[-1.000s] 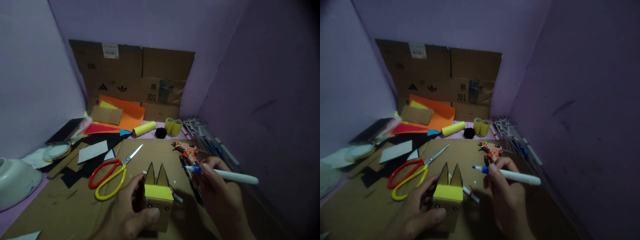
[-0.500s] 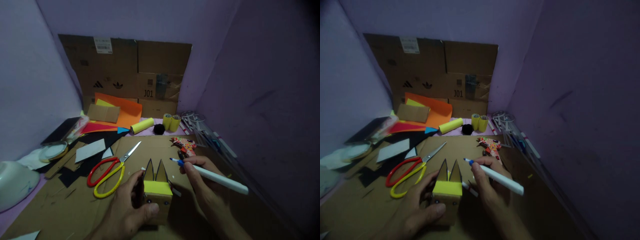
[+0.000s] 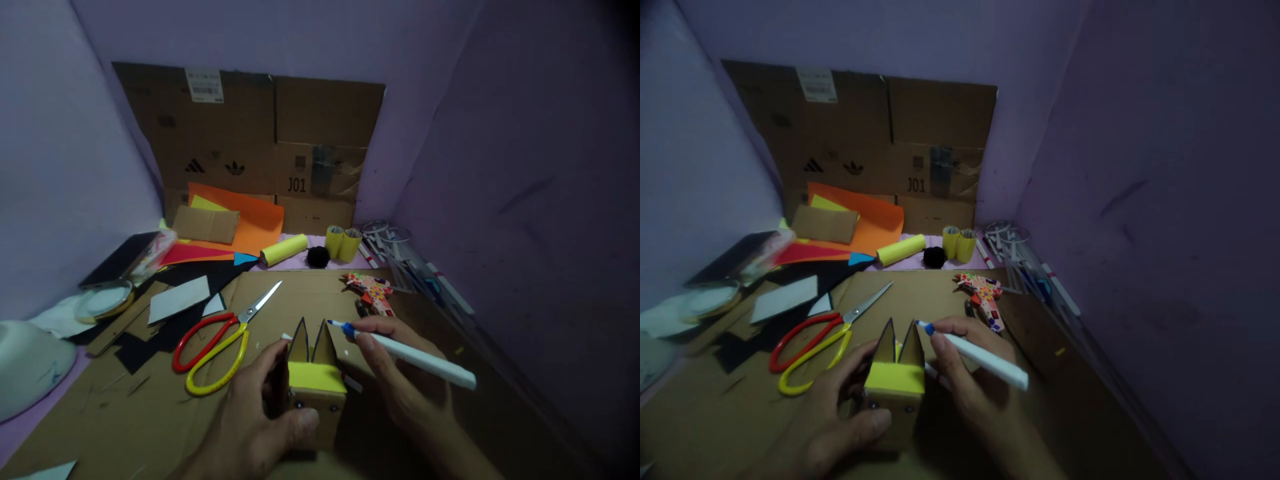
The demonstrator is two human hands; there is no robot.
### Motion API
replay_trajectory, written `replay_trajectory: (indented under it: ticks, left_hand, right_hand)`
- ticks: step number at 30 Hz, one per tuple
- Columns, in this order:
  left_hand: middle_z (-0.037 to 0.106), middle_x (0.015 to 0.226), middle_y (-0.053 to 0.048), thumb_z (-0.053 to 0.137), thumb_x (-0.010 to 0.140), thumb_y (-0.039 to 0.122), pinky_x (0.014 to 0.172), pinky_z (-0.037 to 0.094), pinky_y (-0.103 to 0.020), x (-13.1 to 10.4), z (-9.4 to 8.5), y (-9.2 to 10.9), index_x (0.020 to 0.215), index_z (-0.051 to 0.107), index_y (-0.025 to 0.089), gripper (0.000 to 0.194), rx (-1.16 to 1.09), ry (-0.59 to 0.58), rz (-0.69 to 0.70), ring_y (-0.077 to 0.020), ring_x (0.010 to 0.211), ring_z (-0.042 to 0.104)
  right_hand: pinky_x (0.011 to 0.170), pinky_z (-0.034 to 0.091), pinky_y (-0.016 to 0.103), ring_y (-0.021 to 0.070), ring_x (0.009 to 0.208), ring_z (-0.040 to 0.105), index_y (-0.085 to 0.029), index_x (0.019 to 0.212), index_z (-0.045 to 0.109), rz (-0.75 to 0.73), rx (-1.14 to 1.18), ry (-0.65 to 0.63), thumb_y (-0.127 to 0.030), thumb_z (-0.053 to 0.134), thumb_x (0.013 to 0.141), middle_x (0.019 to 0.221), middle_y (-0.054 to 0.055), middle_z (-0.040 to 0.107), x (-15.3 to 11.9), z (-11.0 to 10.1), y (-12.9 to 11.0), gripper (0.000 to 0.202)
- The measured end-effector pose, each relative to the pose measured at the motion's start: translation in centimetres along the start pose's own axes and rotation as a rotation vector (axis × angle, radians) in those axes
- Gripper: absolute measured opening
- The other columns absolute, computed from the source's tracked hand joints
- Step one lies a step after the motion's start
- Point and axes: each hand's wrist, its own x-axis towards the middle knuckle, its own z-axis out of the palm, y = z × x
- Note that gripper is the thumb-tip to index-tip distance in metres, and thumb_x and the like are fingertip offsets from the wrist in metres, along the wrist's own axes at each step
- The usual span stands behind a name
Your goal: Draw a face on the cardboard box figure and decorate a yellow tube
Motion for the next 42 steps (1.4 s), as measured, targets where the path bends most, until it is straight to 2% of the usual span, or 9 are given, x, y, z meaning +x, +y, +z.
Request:
replay_trajectory:
  ticks: [3, 10, 17, 22, 25, 31, 39, 42]
  left_hand:
    - [0.071, 0.111, -0.011, 0.072, 0.06, 0.041, 0.089, 0.052, -0.04, -0.02, 0.01, -0.09, 0.131, 0.047, 0.013, 0.08, 0.023, 0.009, 0.008, -0.0329, 0.104, 0.065]
    - [0.071, 0.11, -0.011, 0.073, 0.058, 0.042, 0.088, 0.052, -0.041, 0.0, -0.05, -0.38, 0.131, 0.048, 0.014, 0.082, 0.026, 0.023, 0.004, -0.0335, 0.104, 0.065]
    - [0.071, 0.109, -0.011, 0.074, 0.059, 0.043, 0.088, 0.053, -0.04, -0.08, -0.12, -0.32, 0.132, 0.048, 0.013, 0.083, 0.06, 0.033, -0.001, -0.0333, 0.105, 0.064]
    - [0.072, 0.106, -0.007, 0.073, 0.061, 0.04, 0.086, 0.054, -0.035, -0.05, -0.04, -0.18, 0.13, 0.048, 0.014, 0.078, 0.019, 0.002, 0.012, -0.0307, 0.104, 0.065]
    - [0.071, 0.11, -0.009, 0.074, 0.061, 0.043, 0.089, 0.052, -0.036, 0.02, -0.12, -0.37, 0.131, 0.047, 0.014, 0.081, 0.025, -0.003, 0.023, -0.0313, 0.107, 0.064]
    - [0.07, 0.112, -0.01, 0.074, 0.06, 0.046, 0.089, 0.053, -0.039, -0.03, -0.15, -0.72, 0.13, 0.049, 0.015, 0.081, 0.077, 0.048, 0.033, -0.033, 0.106, 0.064]
    - [0.07, 0.115, -0.011, 0.073, 0.06, 0.043, 0.088, 0.054, -0.043, -0.07, 0.09, -0.48, 0.128, 0.051, 0.016, 0.077, 0.048, 0.041, 0.035, -0.0348, 0.107, 0.064]
    - [0.069, 0.118, -0.012, 0.073, 0.06, 0.044, 0.091, 0.053, -0.044, -0.14, 0.12, -0.53, 0.129, 0.05, 0.015, 0.079, 0.041, 0.056, 0.029, -0.0345, 0.108, 0.064]
  right_hand:
    - [0.049, 0.055, 0.015, 0.0113, 0.054, 0.068, -0.024, 0.081, 0.072, -0.058, -0.016, 0.009, -0.024, 0.064, 0.083, 0.066, -0.002, 0.073, 0.11, -0.05, -0.03, 0.008]
    - [0.051, 0.056, 0.015, 0.0117, 0.058, 0.07, -0.024, 0.082, 0.073, -0.074, -0.036, -0.008, -0.023, 0.065, 0.082, 0.069, -0.002, 0.075, 0.11, -0.05, -0.08, 0.008]
    - [0.043, 0.05, 0.015, 0.0113, 0.05, 0.066, -0.023, 0.079, 0.072, -0.009, -0.033, -0.033, -0.028, 0.062, 0.084, 0.065, -0.002, 0.073, 0.14, 0.0, 0.02, 0.012]
    - [0.044, 0.047, 0.016, 0.0104, 0.048, 0.062, -0.022, 0.071, 0.069, 0.034, -0.042, -0.018, -0.03, 0.061, 0.085, 0.057, -0.003, 0.068, -0.2, -0.08, 0.43, 0.017]
    - [0.045, 0.048, 0.017, 0.0114, 0.049, 0.063, -0.022, 0.072, 0.069, 0.047, -0.043, -0.018, -0.031, 0.06, 0.086, 0.06, -0.002, 0.07, -0.35, -0.11, 0.55, 0.019]
    - [0.056, 0.056, 0.019, 0.0142, 0.062, 0.071, -0.024, 0.083, 0.073, -0.07, -0.089, -0.003, -0.026, 0.063, 0.084, 0.073, 0.0, 0.076, 0.06, -0.08, 0.02, 0.01]
    - [0.045, 0.051, 0.019, 0.0139, 0.052, 0.068, -0.023, 0.074, 0.07, -0.025, -0.108, -0.02, -0.029, 0.059, 0.086, 0.063, 0.0, 0.073, 0.05, -0.14, 0.21, 0.018]
    - [0.051, 0.055, 0.022, 0.0159, 0.059, 0.07, -0.023, 0.077, 0.072, -0.04, -0.116, 0.001, -0.028, 0.061, 0.085, 0.069, 0.001, 0.075, 0.09, -0.14, 0.18, 0.014]
